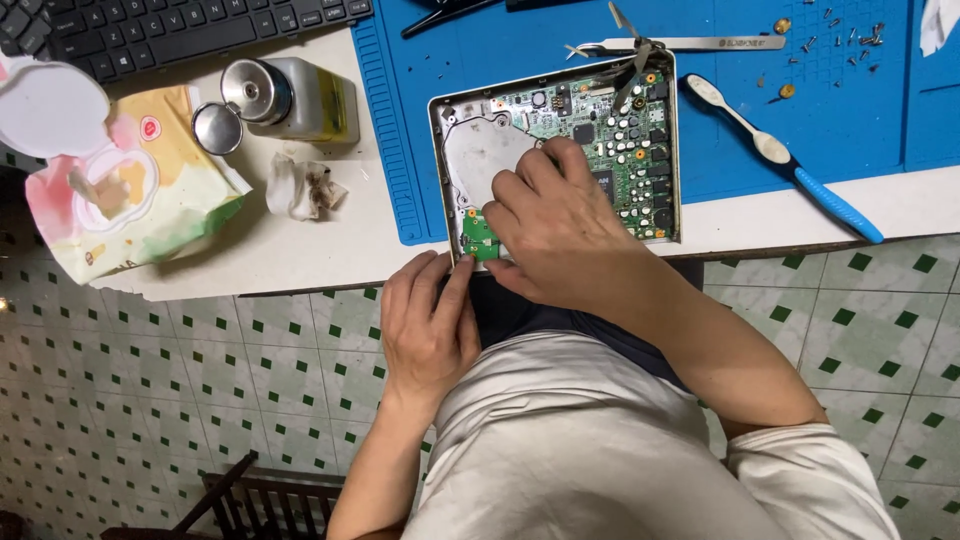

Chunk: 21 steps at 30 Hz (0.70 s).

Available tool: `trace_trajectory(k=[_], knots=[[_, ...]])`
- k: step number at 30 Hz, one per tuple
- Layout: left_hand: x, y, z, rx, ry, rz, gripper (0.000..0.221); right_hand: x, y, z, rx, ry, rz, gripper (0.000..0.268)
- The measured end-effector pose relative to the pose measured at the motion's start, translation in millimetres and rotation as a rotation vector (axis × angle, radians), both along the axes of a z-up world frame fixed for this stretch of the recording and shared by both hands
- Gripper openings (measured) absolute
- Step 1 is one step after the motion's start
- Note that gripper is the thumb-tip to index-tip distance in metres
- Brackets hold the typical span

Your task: Cleaning a small printed circuit board using a toothbrush and a precision tool.

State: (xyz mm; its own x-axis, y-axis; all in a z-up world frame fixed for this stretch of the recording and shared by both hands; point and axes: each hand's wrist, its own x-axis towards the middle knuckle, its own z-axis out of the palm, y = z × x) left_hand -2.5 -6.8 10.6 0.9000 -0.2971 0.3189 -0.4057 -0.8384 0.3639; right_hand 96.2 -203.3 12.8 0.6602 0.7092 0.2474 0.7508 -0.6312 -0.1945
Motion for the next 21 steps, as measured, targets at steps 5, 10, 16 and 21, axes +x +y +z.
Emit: trace_trajectory(k=[5,10,16,21], knots=[[0,-2,-2,0.068,0.020,0.012,0.038,-1,5,-1,-0.062,-0.042,-0.009,0.047],[1,-2,-1,0.069,0.035,0.017,0.039,0,4,-3,-0.069,-0.042,0.002,0.047],[-1,0,-1,0.071,0.055,0.000,0.043,2,-5,-3,0.010,-0.005,0.008,0.045],[-1,0,0,0.001,0.021,-0.005,0.032,3,-13,0,0.135,0.058,0.014,0.044]])
